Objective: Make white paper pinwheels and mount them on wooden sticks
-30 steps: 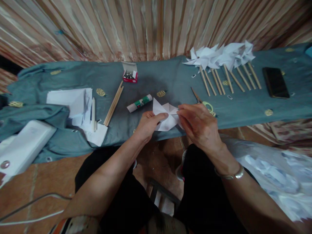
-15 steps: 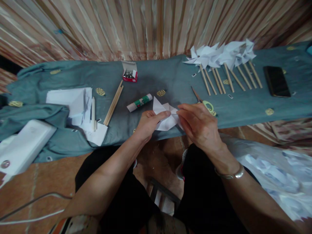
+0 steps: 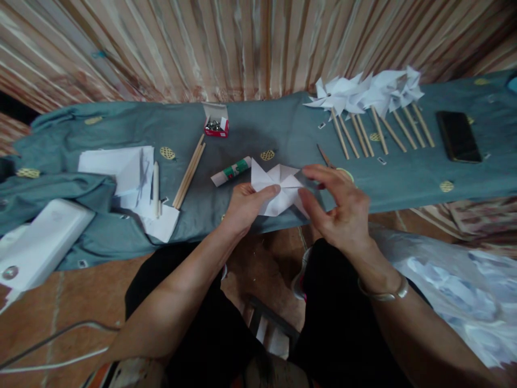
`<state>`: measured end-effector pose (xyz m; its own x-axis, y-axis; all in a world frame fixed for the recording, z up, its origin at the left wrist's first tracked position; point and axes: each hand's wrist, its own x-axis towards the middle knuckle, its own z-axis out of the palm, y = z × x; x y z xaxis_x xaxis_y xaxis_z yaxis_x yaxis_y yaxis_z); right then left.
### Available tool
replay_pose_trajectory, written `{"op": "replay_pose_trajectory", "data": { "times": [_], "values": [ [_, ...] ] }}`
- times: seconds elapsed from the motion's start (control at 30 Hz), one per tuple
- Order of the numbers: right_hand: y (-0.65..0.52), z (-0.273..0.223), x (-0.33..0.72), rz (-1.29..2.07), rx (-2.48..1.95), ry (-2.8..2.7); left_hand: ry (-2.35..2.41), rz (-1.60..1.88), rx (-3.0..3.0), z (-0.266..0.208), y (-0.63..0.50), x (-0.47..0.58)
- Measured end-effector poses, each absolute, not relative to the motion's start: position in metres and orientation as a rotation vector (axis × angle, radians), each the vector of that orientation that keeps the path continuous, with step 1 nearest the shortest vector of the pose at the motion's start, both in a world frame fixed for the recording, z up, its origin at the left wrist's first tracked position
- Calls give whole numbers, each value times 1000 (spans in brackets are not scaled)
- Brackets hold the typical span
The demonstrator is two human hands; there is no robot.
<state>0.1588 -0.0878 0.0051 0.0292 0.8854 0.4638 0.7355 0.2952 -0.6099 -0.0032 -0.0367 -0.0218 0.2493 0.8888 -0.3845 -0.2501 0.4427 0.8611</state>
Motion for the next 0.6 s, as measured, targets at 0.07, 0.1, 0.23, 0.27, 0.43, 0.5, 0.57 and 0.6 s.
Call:
{"op": "replay_pose_trajectory", "data": {
  "times": [0.07,0.1,0.23,0.27,0.43,0.5,0.57,0.6],
  "values": [
    [-85,4,160,473,-1544,-1459,1028,903,779,-22,-37,-3],
    [-83,2,160,618,-1550,-1335,1028,905,789,-22,-38,-3],
    [-78,-3,160,1167,-1490,-1073,1019,874,838,-20,-40,-3],
    [-78,-4,159,1245,-1474,-1031,1011,864,848,-20,-40,-3],
    [-77,-2,154,1382,-1401,-900,975,819,889,-21,-40,-4],
    [-77,-2,154,1384,-1402,-885,977,801,897,-22,-40,-5],
    [-77,-3,154,1385,-1412,-885,977,782,908,-23,-40,-5],
    [-77,-4,155,1385,-1417,-893,975,773,913,-23,-40,-5]
  ]
}}
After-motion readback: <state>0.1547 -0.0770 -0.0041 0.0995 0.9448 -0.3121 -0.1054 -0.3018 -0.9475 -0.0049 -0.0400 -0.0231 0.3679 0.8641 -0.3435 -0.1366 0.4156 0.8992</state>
